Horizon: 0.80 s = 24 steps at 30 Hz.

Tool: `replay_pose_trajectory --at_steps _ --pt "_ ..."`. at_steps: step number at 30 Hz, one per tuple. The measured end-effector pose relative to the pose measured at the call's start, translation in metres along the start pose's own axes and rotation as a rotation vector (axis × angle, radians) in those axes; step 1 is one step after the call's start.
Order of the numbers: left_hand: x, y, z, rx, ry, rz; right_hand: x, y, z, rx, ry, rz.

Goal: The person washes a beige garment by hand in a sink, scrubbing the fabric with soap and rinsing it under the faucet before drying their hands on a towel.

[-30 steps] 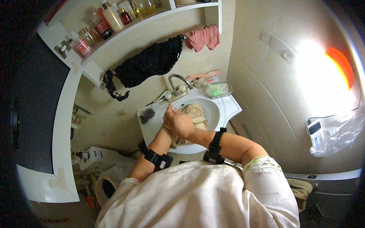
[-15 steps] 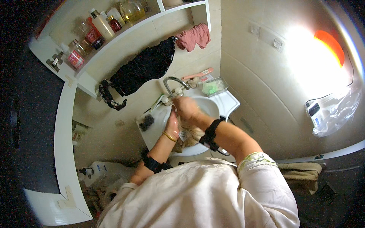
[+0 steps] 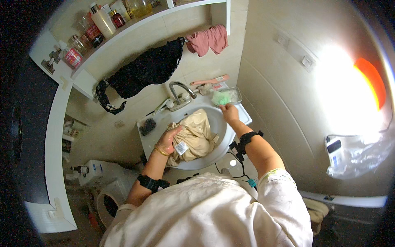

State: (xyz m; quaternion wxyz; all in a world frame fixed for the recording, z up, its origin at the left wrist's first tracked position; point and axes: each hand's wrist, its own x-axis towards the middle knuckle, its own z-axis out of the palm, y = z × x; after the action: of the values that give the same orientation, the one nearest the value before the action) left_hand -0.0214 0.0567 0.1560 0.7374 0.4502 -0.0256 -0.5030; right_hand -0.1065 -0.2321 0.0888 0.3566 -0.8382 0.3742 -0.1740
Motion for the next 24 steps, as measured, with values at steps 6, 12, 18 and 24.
replay_pose_trajectory --at_steps 6,12,18,24 --pt "-0.018 -0.008 0.018 -0.156 -0.135 0.048 0.057 0.038 -0.022 -0.786 -0.248 -0.389" --pt "-0.023 -0.018 0.014 -0.166 -0.078 0.12 0.08 0.044 -0.017 -1.108 -0.356 -0.504" --pt "-0.029 -0.014 0.022 -0.194 -0.105 0.112 0.085 0.043 -0.007 -1.066 -0.292 -0.523" --pt "-0.024 -0.014 0.022 -0.209 -0.124 0.125 0.096 0.059 0.0 -0.987 -0.123 -0.617"
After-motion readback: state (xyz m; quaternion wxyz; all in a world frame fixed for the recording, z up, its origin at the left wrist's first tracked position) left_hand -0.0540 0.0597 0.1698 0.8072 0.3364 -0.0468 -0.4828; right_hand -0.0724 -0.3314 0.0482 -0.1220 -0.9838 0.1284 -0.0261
